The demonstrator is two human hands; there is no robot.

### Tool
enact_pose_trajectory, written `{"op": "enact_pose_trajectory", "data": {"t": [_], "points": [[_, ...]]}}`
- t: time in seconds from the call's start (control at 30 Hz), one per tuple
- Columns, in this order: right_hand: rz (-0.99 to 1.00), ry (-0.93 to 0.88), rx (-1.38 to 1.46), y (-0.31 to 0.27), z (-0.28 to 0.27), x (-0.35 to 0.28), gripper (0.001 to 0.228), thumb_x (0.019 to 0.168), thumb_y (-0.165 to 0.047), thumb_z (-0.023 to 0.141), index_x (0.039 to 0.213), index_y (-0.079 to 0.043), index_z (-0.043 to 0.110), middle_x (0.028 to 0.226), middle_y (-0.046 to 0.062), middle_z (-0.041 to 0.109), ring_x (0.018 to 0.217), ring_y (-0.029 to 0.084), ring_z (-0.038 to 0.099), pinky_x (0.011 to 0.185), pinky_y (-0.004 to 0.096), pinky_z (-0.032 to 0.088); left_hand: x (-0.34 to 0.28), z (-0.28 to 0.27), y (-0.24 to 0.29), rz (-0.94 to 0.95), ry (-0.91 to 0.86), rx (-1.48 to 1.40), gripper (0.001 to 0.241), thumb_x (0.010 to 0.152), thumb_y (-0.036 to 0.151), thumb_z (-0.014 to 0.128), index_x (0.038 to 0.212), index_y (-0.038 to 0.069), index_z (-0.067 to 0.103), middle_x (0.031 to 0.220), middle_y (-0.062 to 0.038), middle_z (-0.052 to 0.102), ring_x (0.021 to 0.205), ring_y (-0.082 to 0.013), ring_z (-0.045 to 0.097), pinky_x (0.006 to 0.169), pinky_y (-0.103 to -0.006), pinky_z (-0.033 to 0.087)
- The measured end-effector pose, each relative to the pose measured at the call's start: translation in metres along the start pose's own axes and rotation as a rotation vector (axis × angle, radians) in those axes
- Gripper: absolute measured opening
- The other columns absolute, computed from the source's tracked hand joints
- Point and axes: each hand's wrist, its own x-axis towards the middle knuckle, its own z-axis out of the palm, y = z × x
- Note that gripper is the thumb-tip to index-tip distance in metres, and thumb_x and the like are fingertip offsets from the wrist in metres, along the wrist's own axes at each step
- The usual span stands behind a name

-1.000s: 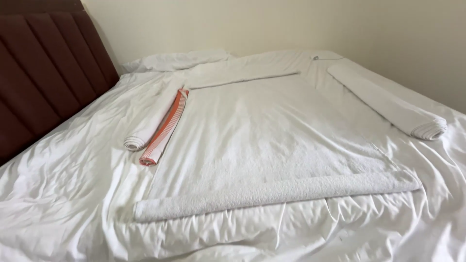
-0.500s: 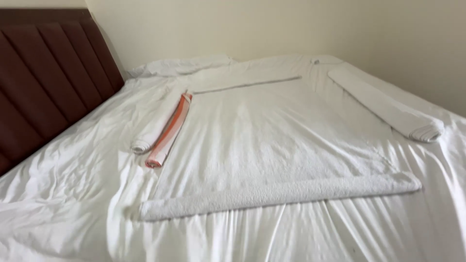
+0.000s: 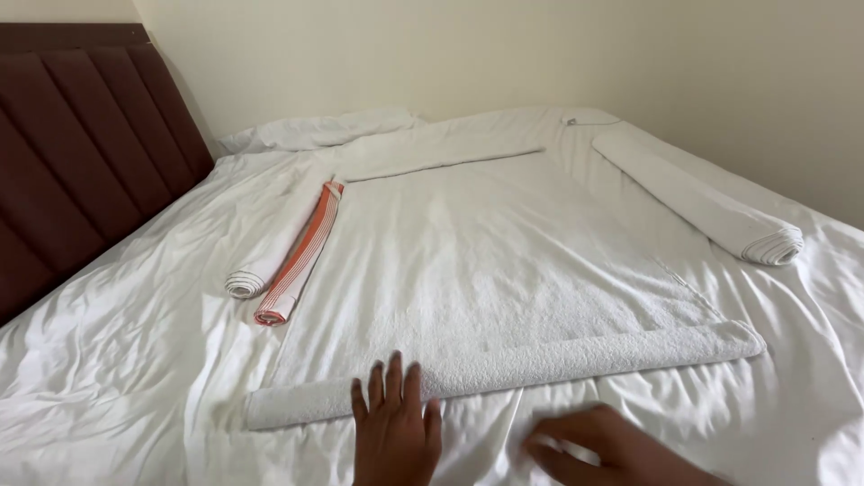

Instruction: The person rolls a white towel tightly on a bed, then places it aside. They proceed to roll a second white towel in the same manner. The task is performed by hand on a white bedsheet.

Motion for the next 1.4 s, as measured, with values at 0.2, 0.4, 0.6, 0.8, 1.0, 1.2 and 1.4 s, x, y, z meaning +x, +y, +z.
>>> {"op": "enact_pose_trajectory", "data": {"t": [0.2,0.4,0.6,0.8,1.0,1.2,1.4], "points": [[-0.207,0.169,-0.602,0.046,-0.005,0.083,0.064,0.105,-0.043,0.047,0.157,-0.008,0.033,0.167,0.018,0.034,0.153,0.043,0.024,0.12,0.071,0.01,-0.005,0.051,-0.034,-0.053,0.551,0.133,0.07,0.091,0.05,0.051,0.145,0.006,0.048,0.151,-0.026,0.041,0.143,-0.0422,0.034,0.119,-0.0676,0.01],[0.54,0.075,-0.738,0.118,-0.077,0.031,0.082,0.096,-0.068,0.042,0.163,-0.026,0.022,0.169,-0.001,0.019,0.155,0.02,0.014,0.125,0.059,0.0,-0.014,0.01,-0.049,-0.257,0.337,0.096,0.083,0.085,0.063,0.057,0.152,0.016,0.044,0.157,-0.019,0.042,0.146,-0.0369,0.029,0.118,-0.0691,0.0],[0.775,-0.011,-1.17,0.246,-0.101,-0.051,0.058,0.104,-0.054,0.032,0.159,-0.038,0.027,0.172,0.001,0.016,0.16,0.024,0.014,0.131,0.047,0.01,-0.032,-0.004,-0.092,-0.595,0.136,0.085,0.097,0.077,0.072,0.062,0.158,0.026,0.037,0.168,-0.011,0.026,0.153,-0.0327,0.012,0.116,-0.0703,-0.007],[1.028,0.226,-1.147,0.194,-0.08,-0.03,0.056,0.104,-0.054,0.033,0.157,-0.036,0.032,0.17,-0.001,0.022,0.158,0.028,0.014,0.127,0.052,0.016,-0.027,-0.005,-0.088,-0.815,0.151,0.162,0.086,0.08,0.06,0.064,0.153,0.024,0.039,0.166,-0.013,0.025,0.157,-0.0356,0.008,0.118,-0.0671,-0.007],[0.605,0.694,-0.926,0.218,-0.07,-0.029,0.069,0.084,-0.035,0.057,0.151,-0.031,0.043,0.166,-0.005,0.034,0.161,0.026,0.018,0.129,0.058,0.015,-0.016,0.022,-0.092,-0.359,0.515,0.037,0.07,0.075,0.014,0.064,0.142,0.0,0.048,0.155,-0.021,0.042,0.152,-0.0369,0.032,0.127,-0.0516,0.017],[0.443,0.654,-0.837,0.218,-0.07,-0.028,0.071,0.078,-0.019,0.062,0.147,-0.029,0.049,0.16,-0.004,0.044,0.159,0.023,0.025,0.129,0.058,0.016,-0.005,0.012,-0.077,-0.058,0.283,-0.08,0.065,0.076,-0.007,0.057,0.14,0.004,0.05,0.153,-0.019,0.051,0.141,-0.036,0.041,0.119,-0.0483,0.026],[0.407,0.649,-0.809,0.21,-0.064,-0.035,0.061,0.089,-0.018,0.059,0.149,-0.027,0.052,0.157,-0.006,0.05,0.154,0.021,0.036,0.133,0.051,0.019,-0.009,0.021,-0.073,-0.043,0.373,-0.057,0.053,0.083,-0.006,0.056,0.135,0.003,0.056,0.141,-0.018,0.059,0.138,-0.036,0.048,0.121,-0.0501,0.029]]}}
